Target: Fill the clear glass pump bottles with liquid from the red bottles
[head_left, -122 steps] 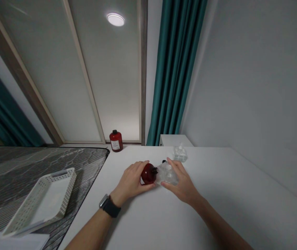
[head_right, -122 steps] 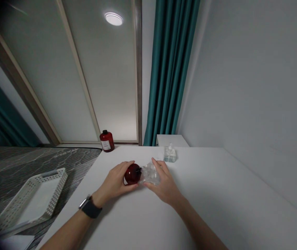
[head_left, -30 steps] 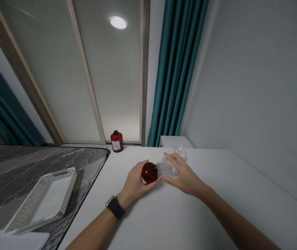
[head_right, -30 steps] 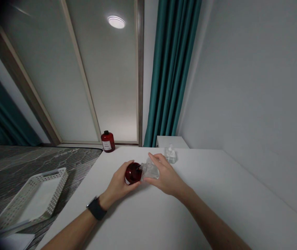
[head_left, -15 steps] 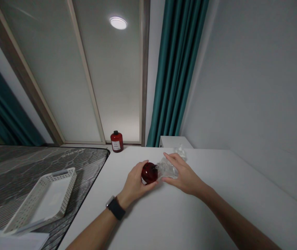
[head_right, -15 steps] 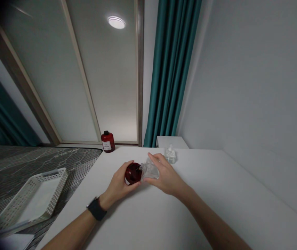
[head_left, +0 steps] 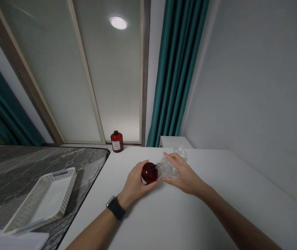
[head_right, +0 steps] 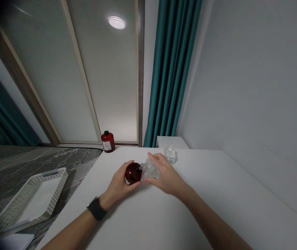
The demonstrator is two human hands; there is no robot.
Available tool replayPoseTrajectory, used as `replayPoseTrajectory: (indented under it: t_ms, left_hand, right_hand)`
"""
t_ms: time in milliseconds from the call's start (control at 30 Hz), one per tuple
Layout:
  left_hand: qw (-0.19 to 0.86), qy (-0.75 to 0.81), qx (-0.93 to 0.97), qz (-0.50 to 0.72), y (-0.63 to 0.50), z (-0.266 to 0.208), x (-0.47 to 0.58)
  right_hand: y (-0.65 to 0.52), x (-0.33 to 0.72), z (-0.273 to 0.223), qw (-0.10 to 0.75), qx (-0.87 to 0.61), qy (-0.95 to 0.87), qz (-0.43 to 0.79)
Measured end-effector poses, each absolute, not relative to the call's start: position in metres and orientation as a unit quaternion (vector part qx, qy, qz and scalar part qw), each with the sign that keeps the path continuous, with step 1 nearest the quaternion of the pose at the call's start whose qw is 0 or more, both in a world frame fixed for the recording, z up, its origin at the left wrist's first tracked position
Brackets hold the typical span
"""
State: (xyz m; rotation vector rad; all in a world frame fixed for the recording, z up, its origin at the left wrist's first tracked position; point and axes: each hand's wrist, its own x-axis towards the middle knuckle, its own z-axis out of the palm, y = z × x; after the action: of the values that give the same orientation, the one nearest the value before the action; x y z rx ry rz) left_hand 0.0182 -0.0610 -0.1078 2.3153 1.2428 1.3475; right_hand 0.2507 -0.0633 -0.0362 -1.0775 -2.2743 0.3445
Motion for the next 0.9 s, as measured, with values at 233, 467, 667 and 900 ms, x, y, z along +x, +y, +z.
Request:
replayPoseTrajectory:
  t_ms: [233, 467, 667, 900]
  left_hand:
    - [0.112, 0.426, 0.772, 0.458, -0.0623, -0.106, 0.0185]
    - [0.127, 0.425, 0.771, 0.457, -0.0629, -0.1046, 0.0188]
    - [0.125, 0.423, 0.767, 0.465, -0.0633, -0.1051, 0.0188]
    - [0.128, 0.425, 0.767, 0.464, -0.0633, -0.1059, 0.0192]
  right_hand:
    - [-0.063, 0.2497, -0.0329, 0.293, -0.403, -0.857, 0.129]
    - [-0.0627, 0.2497, -0.0299, 0.288, -0.397, -0.862, 0.127]
    - [-0.0629, 0.2497, -0.0293, 0.291, -0.395, -0.862, 0.126]
    - [-0.0624, 0.2489, -0.0302, 0.285, -0.405, -0.859, 0.131]
